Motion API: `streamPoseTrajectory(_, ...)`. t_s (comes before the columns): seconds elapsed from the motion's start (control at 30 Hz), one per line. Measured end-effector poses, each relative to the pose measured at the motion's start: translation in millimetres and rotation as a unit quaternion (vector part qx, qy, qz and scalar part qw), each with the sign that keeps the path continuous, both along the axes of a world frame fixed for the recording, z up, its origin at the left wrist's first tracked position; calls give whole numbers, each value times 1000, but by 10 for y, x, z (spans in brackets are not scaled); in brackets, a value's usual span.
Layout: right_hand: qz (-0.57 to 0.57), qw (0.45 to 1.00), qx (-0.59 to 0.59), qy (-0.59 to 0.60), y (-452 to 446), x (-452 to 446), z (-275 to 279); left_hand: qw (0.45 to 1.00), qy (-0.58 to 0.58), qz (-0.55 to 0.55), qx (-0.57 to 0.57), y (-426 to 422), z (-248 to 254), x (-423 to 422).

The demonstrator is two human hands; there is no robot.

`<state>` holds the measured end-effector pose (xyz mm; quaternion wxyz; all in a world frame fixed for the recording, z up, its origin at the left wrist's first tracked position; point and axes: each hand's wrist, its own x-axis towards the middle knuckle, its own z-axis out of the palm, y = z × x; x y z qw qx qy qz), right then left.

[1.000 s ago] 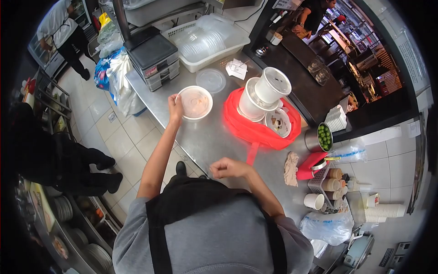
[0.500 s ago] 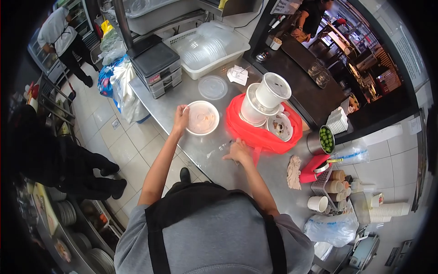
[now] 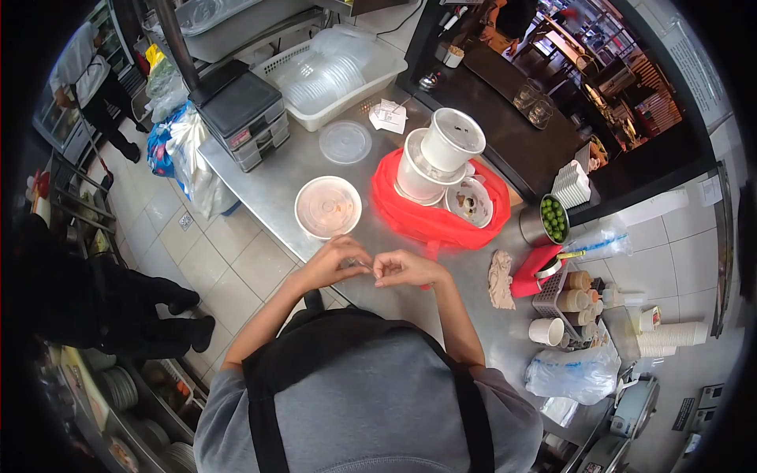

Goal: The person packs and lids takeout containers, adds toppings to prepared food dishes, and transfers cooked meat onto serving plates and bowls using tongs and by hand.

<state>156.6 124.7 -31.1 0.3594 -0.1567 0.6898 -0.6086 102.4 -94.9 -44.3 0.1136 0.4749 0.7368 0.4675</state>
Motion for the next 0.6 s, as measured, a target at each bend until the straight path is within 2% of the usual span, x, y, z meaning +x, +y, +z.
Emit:
streamPoseTrajectory(0.1, -94, 992, -56, -69, 9, -8, -155, 980, -189, 43, -33, -175, -89, 92)
streamPoseTrajectory(0.2, -146, 984, -9, -100, -34, -69, -474, 923, -373, 97, -7, -337, -372, 242)
streamPoseTrajectory(0.23, -148, 986, 43, -56, -108, -83, -582, 897, -426, 112, 8, -373, -503, 278)
streamPoseTrajectory(0.3, -151, 977, 145, 34, -343, -77, -831, 885, -437, 161, -13, -452, -755, 342)
streamPoseTrajectory(0.37, -153, 939, 244, 188, -591, 1, -1196, 885, -410, 211, -60, -523, -1018, 366)
streamPoseTrajectory(0.4, -154, 907, 290, 264, -684, 22, -1178, 882, -414, 213, -70, -544, -1089, 380)
streamPoseTrajectory(0.47, -183, 867, 322, 334, -703, 43, -1093, 877, -420, 218, -88, -576, -1221, 370)
streamPoseTrajectory(0.5, -198, 844, 337, 367, -710, 49, -1013, 875, -425, 221, -76, -583, -1245, 367)
streamPoseTrajectory(0.6, -184, 867, 340, 316, -641, 20, -1018, 859, -452, 233, -66, -625, -1242, 406)
